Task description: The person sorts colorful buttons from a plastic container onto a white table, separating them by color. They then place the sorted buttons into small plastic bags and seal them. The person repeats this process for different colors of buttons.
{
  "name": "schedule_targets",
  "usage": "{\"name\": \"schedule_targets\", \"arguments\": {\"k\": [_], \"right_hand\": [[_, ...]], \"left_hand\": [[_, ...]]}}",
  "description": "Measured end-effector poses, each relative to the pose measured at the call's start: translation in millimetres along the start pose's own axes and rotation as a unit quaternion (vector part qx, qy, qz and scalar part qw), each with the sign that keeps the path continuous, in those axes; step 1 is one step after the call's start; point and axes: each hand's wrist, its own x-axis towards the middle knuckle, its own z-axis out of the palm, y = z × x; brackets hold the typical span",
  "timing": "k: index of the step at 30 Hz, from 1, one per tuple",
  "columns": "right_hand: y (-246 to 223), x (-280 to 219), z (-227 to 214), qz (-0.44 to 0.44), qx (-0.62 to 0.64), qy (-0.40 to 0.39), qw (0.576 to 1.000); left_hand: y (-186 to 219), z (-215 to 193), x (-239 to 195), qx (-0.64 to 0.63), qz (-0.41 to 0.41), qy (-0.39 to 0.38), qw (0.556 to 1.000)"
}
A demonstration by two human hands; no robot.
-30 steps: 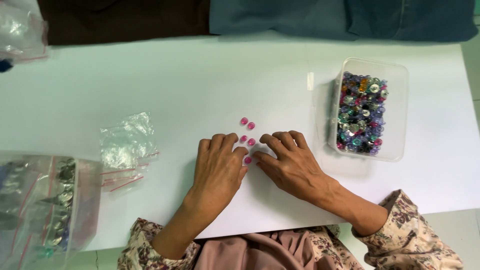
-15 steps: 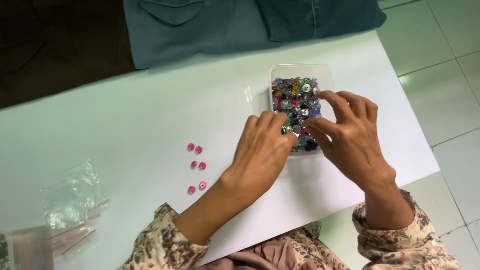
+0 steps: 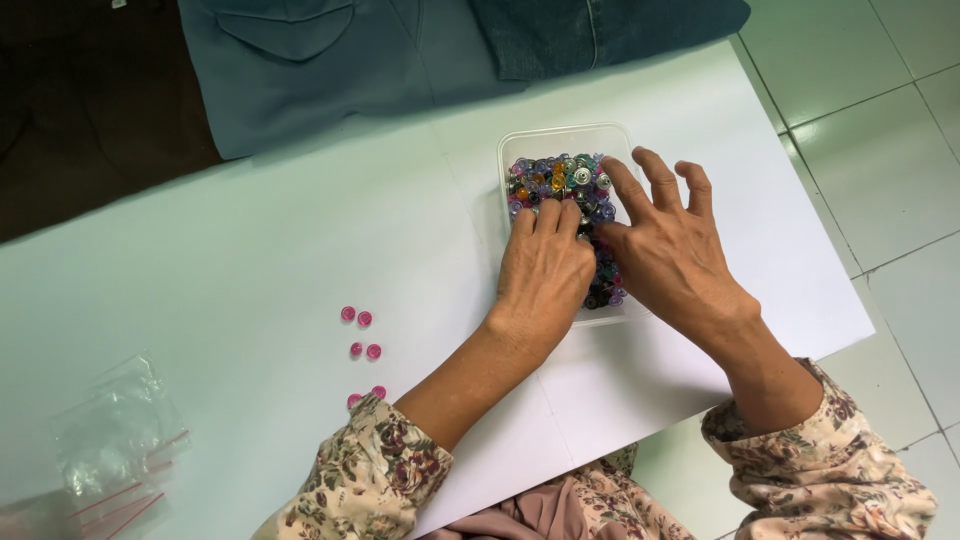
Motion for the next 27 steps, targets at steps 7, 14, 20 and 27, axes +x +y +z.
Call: {"name": "schedule_targets", "arguments": {"k": [7, 14, 20, 27], "right_hand": [[-0.8, -1.7, 9.9, -0.015, -0.035, 0.012, 0.999], [-3.3, -0.7, 11.2, -0.020, -0.054, 0.005, 0.998], [-0.5, 0.9, 12.8, -0.034, -0.056, 0.013, 0.998], [2.3, -4.7, 9.6, -0.039, 0.024, 0.034, 0.998]], "left_hand": [[-5.4, -1.3, -2.7, 0.005, 0.004, 0.017, 1.000], [-10.0, -0.6, -6.3, 0.017, 0.002, 0.018, 1.000], [-13.9, -1.3, -8.2, 0.020, 0.013, 0.043, 0.999], [-23.3, -14.5, -13.8, -0.048, 0.018, 0.125, 0.991]]}}
